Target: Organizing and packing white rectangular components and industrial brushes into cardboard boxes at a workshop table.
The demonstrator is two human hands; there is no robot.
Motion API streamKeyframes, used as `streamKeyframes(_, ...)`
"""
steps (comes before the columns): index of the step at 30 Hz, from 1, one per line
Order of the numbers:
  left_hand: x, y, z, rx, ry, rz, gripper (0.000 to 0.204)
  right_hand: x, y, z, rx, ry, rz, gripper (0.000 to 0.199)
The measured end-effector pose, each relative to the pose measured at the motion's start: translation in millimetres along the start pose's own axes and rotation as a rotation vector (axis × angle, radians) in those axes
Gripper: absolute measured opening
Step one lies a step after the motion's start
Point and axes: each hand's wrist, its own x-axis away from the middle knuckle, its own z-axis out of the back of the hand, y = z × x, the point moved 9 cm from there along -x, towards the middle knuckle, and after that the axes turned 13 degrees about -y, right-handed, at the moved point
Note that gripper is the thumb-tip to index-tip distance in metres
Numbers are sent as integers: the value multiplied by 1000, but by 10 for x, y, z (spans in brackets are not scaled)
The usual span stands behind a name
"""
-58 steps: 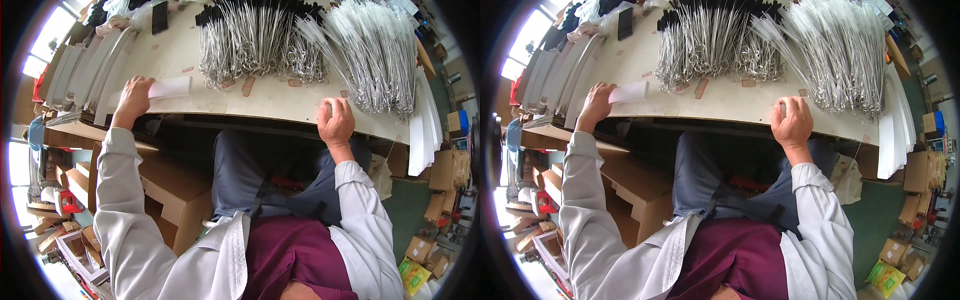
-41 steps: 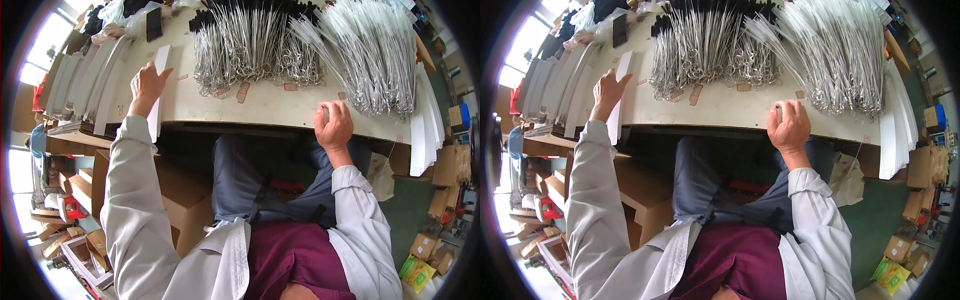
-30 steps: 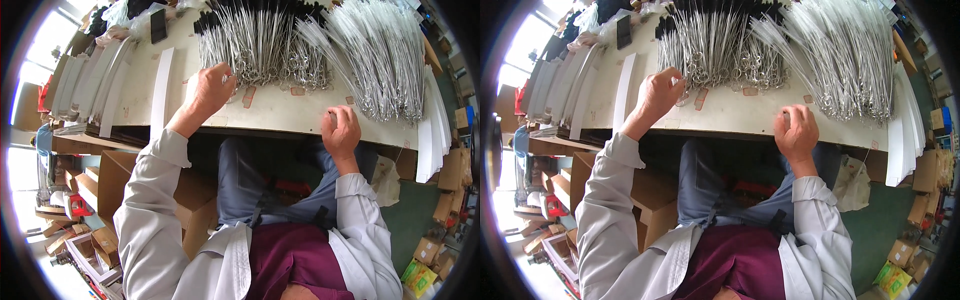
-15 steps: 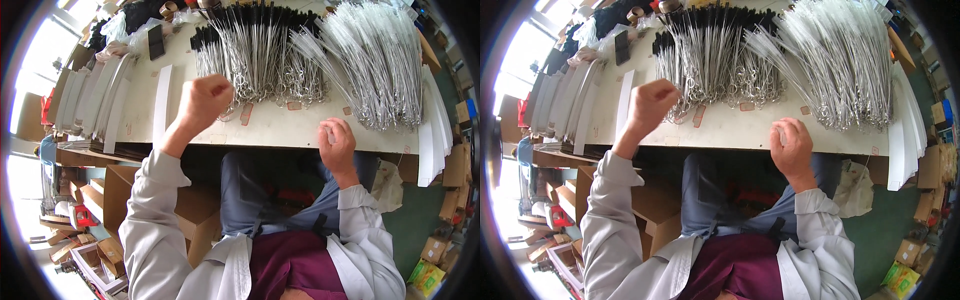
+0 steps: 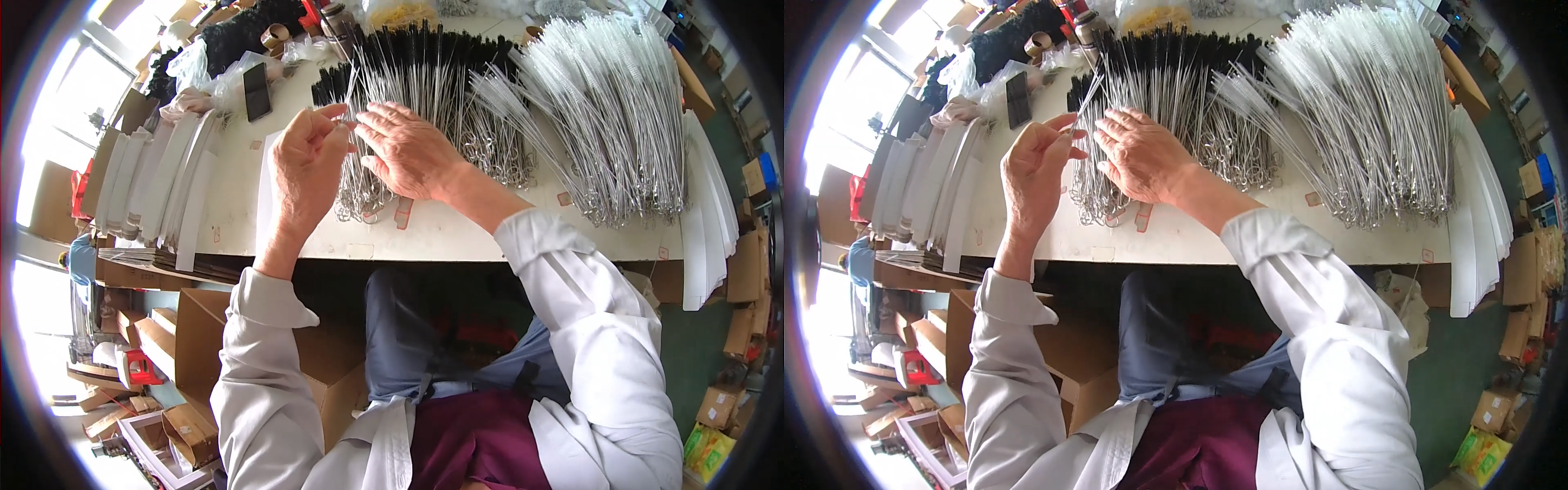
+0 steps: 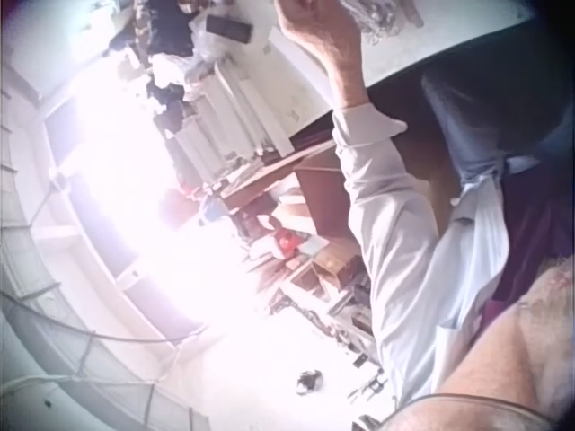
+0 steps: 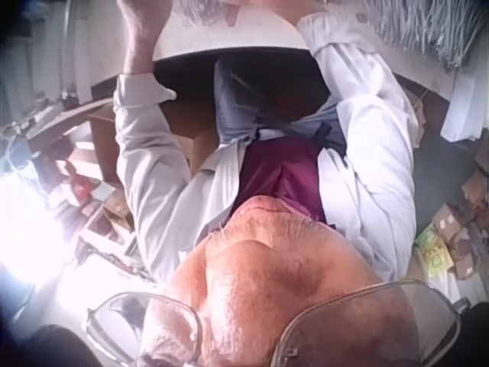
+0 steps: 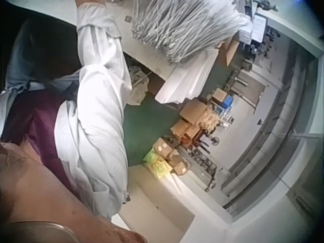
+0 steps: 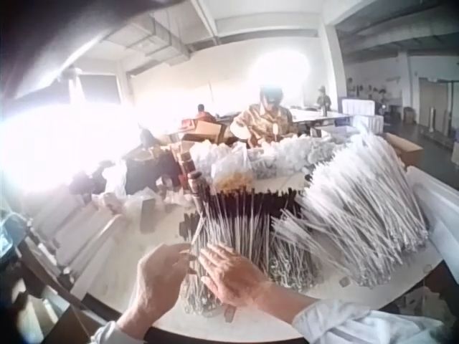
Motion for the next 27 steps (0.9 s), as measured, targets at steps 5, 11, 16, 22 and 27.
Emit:
streamKeyframes(5, 149, 185, 448, 304, 136, -149, 12, -104, 79, -343, -11, -132, -48, 57)
streamKeyframes(11, 438, 819, 916, 230, 325, -277, 13, -20, 196, -320, -99, -9, -107, 58)
streamKeyframes(16, 756, 1150, 647, 149, 253, -388, 15, 63, 264, 7, -858, 75, -331, 58)
streamKeyframes(22, 1084, 1116, -813, -199, -134, -531, 8, 628, -331, 474, -2326, 200, -130, 76)
streamKeyframes(27, 1328, 1231, -1465, -284, -234, -665, 16, 1378, -185, 676, -2397, 415, -313, 38)
